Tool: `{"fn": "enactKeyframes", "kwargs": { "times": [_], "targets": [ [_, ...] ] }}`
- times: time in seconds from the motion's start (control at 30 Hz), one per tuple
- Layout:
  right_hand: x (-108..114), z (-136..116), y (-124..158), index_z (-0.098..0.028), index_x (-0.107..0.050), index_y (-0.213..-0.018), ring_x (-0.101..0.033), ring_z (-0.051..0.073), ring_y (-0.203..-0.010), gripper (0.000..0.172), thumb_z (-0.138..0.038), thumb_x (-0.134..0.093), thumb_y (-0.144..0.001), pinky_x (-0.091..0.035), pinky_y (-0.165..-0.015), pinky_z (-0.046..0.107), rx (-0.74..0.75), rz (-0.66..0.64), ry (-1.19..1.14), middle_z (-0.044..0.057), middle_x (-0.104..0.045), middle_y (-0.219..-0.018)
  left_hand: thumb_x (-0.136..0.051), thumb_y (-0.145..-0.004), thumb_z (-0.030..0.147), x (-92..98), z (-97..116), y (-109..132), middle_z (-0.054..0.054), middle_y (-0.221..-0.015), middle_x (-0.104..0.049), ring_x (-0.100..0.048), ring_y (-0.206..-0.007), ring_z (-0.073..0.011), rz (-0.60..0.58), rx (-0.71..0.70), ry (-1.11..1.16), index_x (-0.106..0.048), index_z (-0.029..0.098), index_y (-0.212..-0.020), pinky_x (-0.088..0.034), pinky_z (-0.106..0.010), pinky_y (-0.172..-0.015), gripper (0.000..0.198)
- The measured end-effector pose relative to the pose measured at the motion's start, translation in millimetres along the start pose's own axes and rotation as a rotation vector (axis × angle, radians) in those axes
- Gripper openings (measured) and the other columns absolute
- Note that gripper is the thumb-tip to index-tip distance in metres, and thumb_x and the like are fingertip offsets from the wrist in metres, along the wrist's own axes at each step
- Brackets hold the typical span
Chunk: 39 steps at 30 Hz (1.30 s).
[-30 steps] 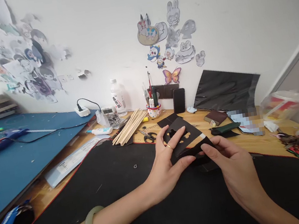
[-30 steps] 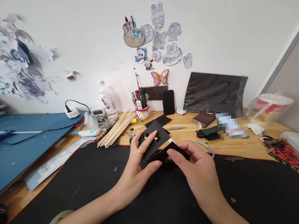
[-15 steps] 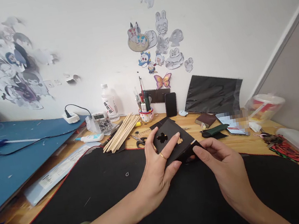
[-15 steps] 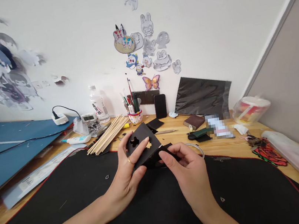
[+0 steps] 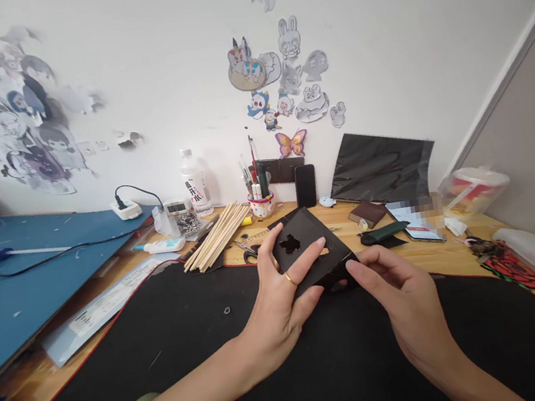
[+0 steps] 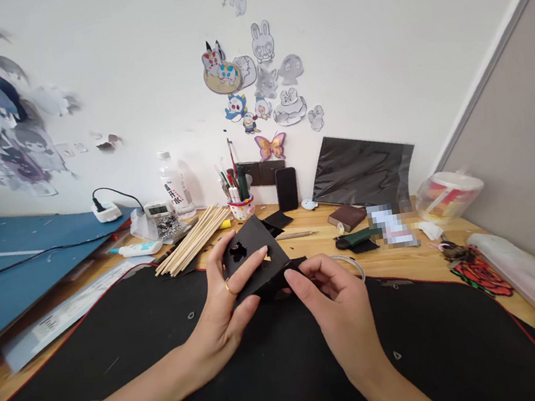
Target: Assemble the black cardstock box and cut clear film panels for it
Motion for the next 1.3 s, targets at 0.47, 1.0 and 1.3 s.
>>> {"fn": "enactKeyframes", "kwargs": {
  "times": [0.47, 1.0, 1.3],
  "targets": [
    [15, -24, 1, -0.025, -0.066, -0.073, -0.061, 0.015, -0.067, 0.008, -0.032, -0.065, -0.072, -0.05, -0.064, 0.024, 0.172, 0.106, 0.265, -0.002, -0.065, -0.072, -0.037, -0.09, 0.028, -2.4, 2, -2, -0.001, -0.141, 0.0, -0.003, -0.134, -0.0238, -0.054, -0.05, 0.022, -0.031, 0.035, -0.132, -0.012, -0.043, -0.11, 0.044],
    [9, -26, -2, -0.025, -0.068, -0.074, -0.062, 0.017, -0.068, 0.007, -0.031, -0.066, -0.07, -0.049, -0.066, 0.027, 0.178, 0.008, 0.259, -0.001, -0.068, -0.074, -0.041, -0.088, 0.03, -1.5, 0, -4, -0.004, -0.143, -0.003, -0.005, -0.134, -0.0248, -0.045, -0.056, 0.071, -0.019, 0.033, -0.137, -0.012, -0.043, -0.11, 0.054],
    [-6, -56, 10, -0.027, -0.061, -0.085, -0.061, 0.015, -0.075, 0.011, -0.019, -0.057, -0.08, -0.047, -0.069, 0.025, 0.581, -0.184, 0.533, -0.002, -0.066, -0.08, -0.067, -0.067, 0.022, -14.4, -6, -5, -0.009, -0.141, -0.021, -0.016, -0.132, -0.026, -0.12, 0.016, 0.158, 0.0, 0.027, -0.139, -0.017, -0.046, -0.109, 0.099]
  ]
}}
Point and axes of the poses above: each hand's wrist, its own y-axis away from the middle knuckle, its own x-axis out of the back of the hand, z = x × y, the point moved 9 cm from there along -y, towards the middle knuckle
